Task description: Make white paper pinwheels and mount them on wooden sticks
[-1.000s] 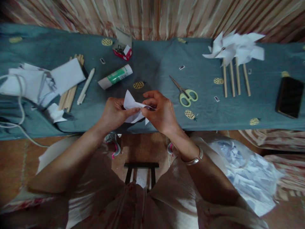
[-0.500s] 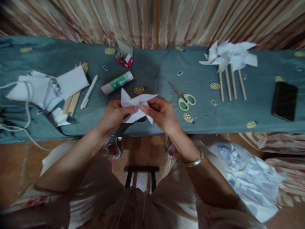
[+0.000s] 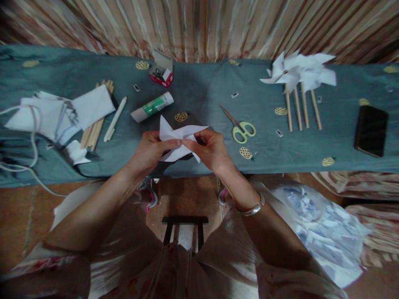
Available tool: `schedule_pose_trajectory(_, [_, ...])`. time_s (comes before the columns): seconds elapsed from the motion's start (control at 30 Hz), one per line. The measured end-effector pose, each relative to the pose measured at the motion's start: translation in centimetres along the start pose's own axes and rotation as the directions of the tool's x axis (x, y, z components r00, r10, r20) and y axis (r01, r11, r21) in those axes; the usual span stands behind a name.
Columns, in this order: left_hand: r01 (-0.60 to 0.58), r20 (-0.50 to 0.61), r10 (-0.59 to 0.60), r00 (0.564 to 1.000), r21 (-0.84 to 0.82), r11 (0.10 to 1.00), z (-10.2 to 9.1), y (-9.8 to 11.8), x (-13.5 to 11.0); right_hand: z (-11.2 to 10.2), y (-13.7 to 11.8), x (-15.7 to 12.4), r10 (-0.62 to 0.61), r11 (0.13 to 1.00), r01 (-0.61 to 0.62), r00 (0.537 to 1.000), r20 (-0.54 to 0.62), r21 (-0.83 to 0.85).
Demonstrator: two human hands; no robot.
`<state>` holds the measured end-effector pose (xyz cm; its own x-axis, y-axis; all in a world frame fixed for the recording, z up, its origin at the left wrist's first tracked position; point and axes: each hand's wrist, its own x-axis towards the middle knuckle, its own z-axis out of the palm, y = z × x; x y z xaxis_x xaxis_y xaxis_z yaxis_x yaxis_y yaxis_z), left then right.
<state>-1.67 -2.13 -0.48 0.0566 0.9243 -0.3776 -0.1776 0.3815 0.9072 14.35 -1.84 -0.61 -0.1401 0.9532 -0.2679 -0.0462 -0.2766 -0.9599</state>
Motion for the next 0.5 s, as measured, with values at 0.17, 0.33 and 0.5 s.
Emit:
schedule_pose_trajectory(0.17, [-0.003,0.015,0.003,1.0,0.005,1.0,0.15,-0.31,0.17,0.24,-0.35,-0.06,0.007,1.0,-0.008,0.999,0.051,0.029])
schedule_pose_trajectory(0.33, [0.039,0.023,-0.038,0.999,-0.035,0.999,0.26,-0.69,0.2,0.19,0.14,0.07,-0.014,1.0,0.014,1.0,0.023,-0.009])
schedule_pose_trajectory(0.5, [0.082,0.026,-0.081,0.996,-0.054,0.995,0.4,-0.75,0.09,0.12,0.31,0.11,0.031,1.0,-0.03,0.999,0.017,-0.006])
